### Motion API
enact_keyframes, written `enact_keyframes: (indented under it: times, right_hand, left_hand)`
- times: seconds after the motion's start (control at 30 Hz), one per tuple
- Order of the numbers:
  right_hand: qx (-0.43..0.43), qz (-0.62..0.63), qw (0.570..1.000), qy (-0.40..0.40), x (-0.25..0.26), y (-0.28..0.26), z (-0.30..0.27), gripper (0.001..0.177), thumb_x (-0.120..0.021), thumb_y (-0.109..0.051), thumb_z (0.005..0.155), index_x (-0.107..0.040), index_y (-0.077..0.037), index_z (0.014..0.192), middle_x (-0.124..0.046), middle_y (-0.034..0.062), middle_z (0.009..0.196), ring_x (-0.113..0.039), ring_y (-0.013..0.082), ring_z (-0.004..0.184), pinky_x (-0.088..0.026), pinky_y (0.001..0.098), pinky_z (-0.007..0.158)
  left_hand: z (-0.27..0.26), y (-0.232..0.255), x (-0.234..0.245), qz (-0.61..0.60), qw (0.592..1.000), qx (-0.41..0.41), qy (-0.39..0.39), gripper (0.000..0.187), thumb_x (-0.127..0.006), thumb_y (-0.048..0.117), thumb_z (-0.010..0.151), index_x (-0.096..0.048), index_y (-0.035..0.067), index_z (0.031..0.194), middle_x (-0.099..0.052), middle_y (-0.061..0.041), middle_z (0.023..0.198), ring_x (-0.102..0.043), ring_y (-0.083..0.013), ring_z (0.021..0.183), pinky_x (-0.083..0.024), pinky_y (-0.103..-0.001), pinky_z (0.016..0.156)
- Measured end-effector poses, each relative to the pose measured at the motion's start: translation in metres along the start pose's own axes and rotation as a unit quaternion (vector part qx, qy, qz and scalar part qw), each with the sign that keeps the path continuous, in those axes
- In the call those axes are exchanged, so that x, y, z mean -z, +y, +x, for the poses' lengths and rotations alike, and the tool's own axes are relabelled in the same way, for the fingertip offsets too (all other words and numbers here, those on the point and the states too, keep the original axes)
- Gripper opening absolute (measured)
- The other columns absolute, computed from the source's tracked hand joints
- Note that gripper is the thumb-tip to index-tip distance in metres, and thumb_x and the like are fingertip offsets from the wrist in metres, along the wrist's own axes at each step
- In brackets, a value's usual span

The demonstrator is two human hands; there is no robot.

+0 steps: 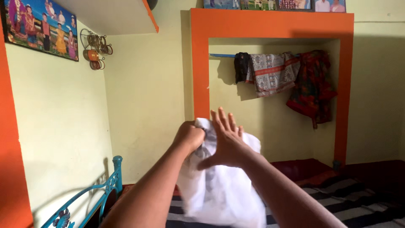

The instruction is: The person folds a blue floral cloth and places it on a shelf, smooths a striped bedsheet by hand, and puts a white plastic bag into a shelving unit before straightening a stack of books.

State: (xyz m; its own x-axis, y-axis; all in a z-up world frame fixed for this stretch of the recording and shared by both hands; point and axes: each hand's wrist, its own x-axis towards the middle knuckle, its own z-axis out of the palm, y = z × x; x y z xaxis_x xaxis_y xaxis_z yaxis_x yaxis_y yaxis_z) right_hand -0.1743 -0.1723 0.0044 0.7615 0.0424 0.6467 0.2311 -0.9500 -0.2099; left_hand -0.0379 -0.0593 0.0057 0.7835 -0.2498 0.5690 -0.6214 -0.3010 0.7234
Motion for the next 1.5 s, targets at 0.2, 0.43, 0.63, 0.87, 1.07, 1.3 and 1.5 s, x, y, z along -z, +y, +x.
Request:
enact_keyframes:
  times: [0.2,0.43,0.63,0.87,1.07,1.3,1.5]
  right_hand:
    - [-0.086,0.03,0.996,-0.018,0.004,0.036,-0.009,0.163,-0.096,-0.053,0.039,-0.001,-0.013,0.166,-0.046,0.0155,0.156,-0.042,0.0279,0.15,-0.006,0.0594,0.128]
    - [-0.047,0.065,0.994,-0.07,-0.002,0.063,-0.021,0.126,-0.103,-0.049,0.044,-0.044,-0.006,0.146,-0.056,0.0175,0.142,-0.048,0.0324,0.132,-0.036,0.0459,0.112]
    - [-0.157,0.149,0.973,-0.076,-0.02,0.072,-0.018,0.069,-0.09,-0.04,0.063,-0.073,-0.005,0.121,-0.08,0.0108,0.109,-0.077,0.0212,0.096,-0.059,0.0331,0.087]
    - [-0.348,0.202,0.914,-0.042,-0.068,0.124,-0.009,0.047,-0.072,-0.038,0.099,-0.082,0.006,0.108,-0.076,0.0218,0.097,-0.068,0.0229,0.068,-0.056,0.047,0.065]
    - [-0.331,0.592,0.73,-0.077,-0.028,0.107,-0.034,0.05,-0.059,-0.036,0.096,-0.065,0.003,0.126,-0.075,0.0223,0.105,-0.074,0.0322,0.087,-0.061,0.0467,0.08]
    - [-0.258,0.698,0.668,0.009,-0.039,0.117,-0.036,0.052,-0.051,-0.039,0.096,-0.063,-0.008,0.135,-0.076,0.0153,0.119,-0.075,0.024,0.099,-0.058,0.0386,0.089]
    - [-0.256,0.697,0.667,0.064,-0.029,0.134,-0.041,0.045,-0.057,-0.028,0.093,-0.068,-0.009,0.132,-0.076,0.0121,0.121,-0.075,0.0205,0.101,-0.059,0.0382,0.09]
  left_hand:
    - [-0.004,0.024,0.024,-0.111,0.986,-0.019,-0.126,0.018,-0.065,-0.001,0.061,-0.072,-0.007,0.076,-0.07,-0.016,0.071,-0.064,-0.026,0.064,-0.05,-0.041,0.059]
    - [-0.004,0.017,0.044,-0.191,0.964,0.006,-0.183,0.02,-0.066,-0.004,0.061,-0.074,-0.004,0.078,-0.073,-0.014,0.076,-0.068,-0.0253,0.068,-0.056,-0.037,0.064]
    - [-0.008,0.025,0.045,-0.18,0.97,0.008,-0.165,0.028,-0.072,0.005,0.068,-0.074,-0.006,0.094,-0.073,-0.016,0.082,-0.068,-0.0284,0.073,-0.055,-0.038,0.063]
    - [-0.051,0.063,0.006,0.23,0.95,-0.187,-0.1,0.106,-0.086,0.063,0.061,-0.044,0.022,0.149,-0.057,-0.012,0.142,-0.053,-0.0329,0.133,-0.042,-0.053,0.112]
    - [-0.078,0.047,0.027,0.391,0.873,-0.076,-0.283,0.162,-0.1,0.054,0.036,-0.006,0.025,0.165,-0.022,-0.003,0.171,-0.013,-0.0292,0.158,-0.017,-0.067,0.121]
    - [-0.084,0.04,0.029,0.204,0.94,-0.037,-0.272,0.157,-0.098,0.035,0.031,-0.017,0.031,0.166,-0.055,-0.009,0.152,-0.059,-0.0282,0.134,-0.05,-0.041,0.112]
    - [-0.068,0.022,0.03,0.127,0.935,0.007,-0.33,0.101,-0.089,0.012,0.047,-0.055,0.016,0.143,-0.075,-0.01,0.124,-0.074,-0.0255,0.109,-0.061,-0.038,0.093]
